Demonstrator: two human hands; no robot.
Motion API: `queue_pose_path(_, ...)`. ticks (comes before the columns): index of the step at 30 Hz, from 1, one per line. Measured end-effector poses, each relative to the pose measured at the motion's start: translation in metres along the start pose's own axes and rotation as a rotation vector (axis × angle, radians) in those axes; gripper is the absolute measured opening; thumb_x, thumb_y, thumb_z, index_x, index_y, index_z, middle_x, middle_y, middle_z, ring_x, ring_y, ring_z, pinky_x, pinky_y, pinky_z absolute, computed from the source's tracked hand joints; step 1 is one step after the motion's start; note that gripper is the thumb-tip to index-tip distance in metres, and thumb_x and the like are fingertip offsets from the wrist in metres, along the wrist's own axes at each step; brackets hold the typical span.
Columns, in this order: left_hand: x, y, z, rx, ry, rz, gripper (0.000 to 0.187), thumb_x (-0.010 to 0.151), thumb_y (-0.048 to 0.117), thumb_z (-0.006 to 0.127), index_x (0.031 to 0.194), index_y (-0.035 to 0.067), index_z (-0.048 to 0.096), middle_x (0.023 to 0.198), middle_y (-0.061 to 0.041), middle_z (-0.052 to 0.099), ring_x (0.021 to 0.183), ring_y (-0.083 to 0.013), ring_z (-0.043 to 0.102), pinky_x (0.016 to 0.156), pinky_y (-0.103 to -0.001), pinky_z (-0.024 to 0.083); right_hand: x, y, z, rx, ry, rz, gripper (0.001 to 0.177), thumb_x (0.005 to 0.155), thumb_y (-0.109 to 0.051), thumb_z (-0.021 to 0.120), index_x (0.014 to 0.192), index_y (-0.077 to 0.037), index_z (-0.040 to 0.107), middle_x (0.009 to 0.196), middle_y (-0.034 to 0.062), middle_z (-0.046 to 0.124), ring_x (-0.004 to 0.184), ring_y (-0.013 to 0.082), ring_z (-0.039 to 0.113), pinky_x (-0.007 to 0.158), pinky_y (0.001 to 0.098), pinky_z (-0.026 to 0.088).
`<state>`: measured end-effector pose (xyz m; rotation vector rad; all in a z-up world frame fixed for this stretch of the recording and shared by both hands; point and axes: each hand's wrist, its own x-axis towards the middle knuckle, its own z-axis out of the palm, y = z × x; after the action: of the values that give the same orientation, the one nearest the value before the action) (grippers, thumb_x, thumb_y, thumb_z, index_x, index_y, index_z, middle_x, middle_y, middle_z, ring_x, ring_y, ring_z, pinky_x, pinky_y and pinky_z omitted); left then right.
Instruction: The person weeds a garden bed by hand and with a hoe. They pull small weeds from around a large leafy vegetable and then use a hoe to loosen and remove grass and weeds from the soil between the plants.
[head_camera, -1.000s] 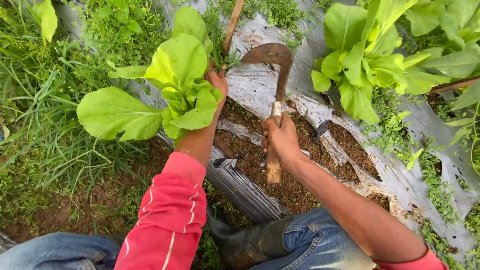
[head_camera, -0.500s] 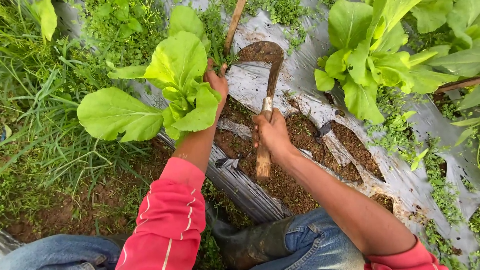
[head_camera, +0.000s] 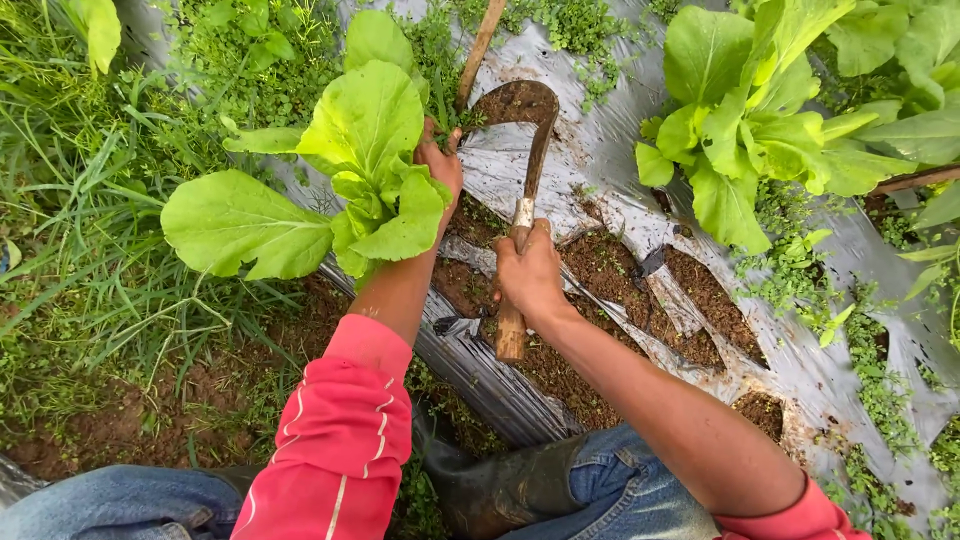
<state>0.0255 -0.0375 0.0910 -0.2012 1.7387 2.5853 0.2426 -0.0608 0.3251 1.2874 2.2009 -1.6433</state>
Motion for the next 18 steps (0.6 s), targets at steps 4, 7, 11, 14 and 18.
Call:
queue_pose_path(4, -0.003, 0.004, 0.000, -0.139, 0.004, -0.105, 0.038, 0.099, -0.001, 0.067, 0.129, -0.017, 0.050, 0.100, -0.015, 0.046, 0.096, -0.0200, 0.051, 0.074, -0.041, 0.039, -0.009, -0.014, 0.003, -0.078, -0.017, -0.011, 0.026, 0.105, -0.005, 0.042, 0.128, 0.007, 0.045, 0.088, 0.0141, 0.059, 0.062, 0.0168, 0.058, 0.056, 0.0318, 0.058)
queue_pose_path(7, -0.012, 0.021, -0.004, -0.135, -0.036, -0.117, 0.039, 0.103, 0.014, 0.064, 0.125, -0.015, 0.049, 0.095, -0.022, 0.051, 0.105, -0.0334, 0.062, 0.101, -0.056, 0.054, -0.002, -0.004, 0.001, -0.094, -0.029, -0.043, 0.025, 0.104, -0.004, 0.042, 0.127, 0.006, 0.043, 0.090, 0.0170, 0.059, 0.063, 0.0185, 0.059, 0.056, 0.0337, 0.058)
queue_pose_path(11, 0.011, -0.035, -0.012, 0.676, -0.142, 0.112, 0.068, 0.100, 0.034, 0.074, 0.148, -0.004, 0.043, 0.122, -0.016, 0.068, 0.121, -0.0302, 0.065, 0.106, -0.052, 0.057, 0.001, -0.001, -0.004, -0.135, -0.030, -0.035, 0.027, 0.105, -0.005, 0.043, 0.129, 0.006, 0.041, 0.091, 0.0185, 0.061, 0.061, 0.0187, 0.060, 0.056, 0.0359, 0.060)
queue_pose_path(14, 0.018, -0.046, -0.015, 0.756, -0.135, 0.161, 0.065, 0.100, 0.035, 0.073, 0.144, -0.006, 0.047, 0.118, -0.019, 0.072, 0.119, -0.0341, 0.067, 0.105, -0.056, 0.055, 0.008, 0.001, -0.007, -0.166, -0.027, -0.029, 0.030, 0.103, -0.007, 0.046, 0.130, 0.006, 0.040, 0.093, 0.0211, 0.062, 0.057, 0.0183, 0.062, 0.058, 0.0380, 0.060)
queue_pose_path(18, -0.009, 0.006, -0.021, 0.728, -0.164, 0.188, 0.055, 0.100, 0.034, 0.071, 0.138, -0.001, 0.052, 0.123, -0.020, 0.068, 0.122, -0.0364, 0.063, 0.106, -0.057, 0.052, 0.006, -0.003, -0.010, -0.157, -0.053, -0.008, 0.034, 0.104, -0.009, 0.047, 0.131, 0.009, 0.041, 0.091, 0.0214, 0.064, 0.052, 0.0168, 0.061, 0.055, 0.0373, 0.060)
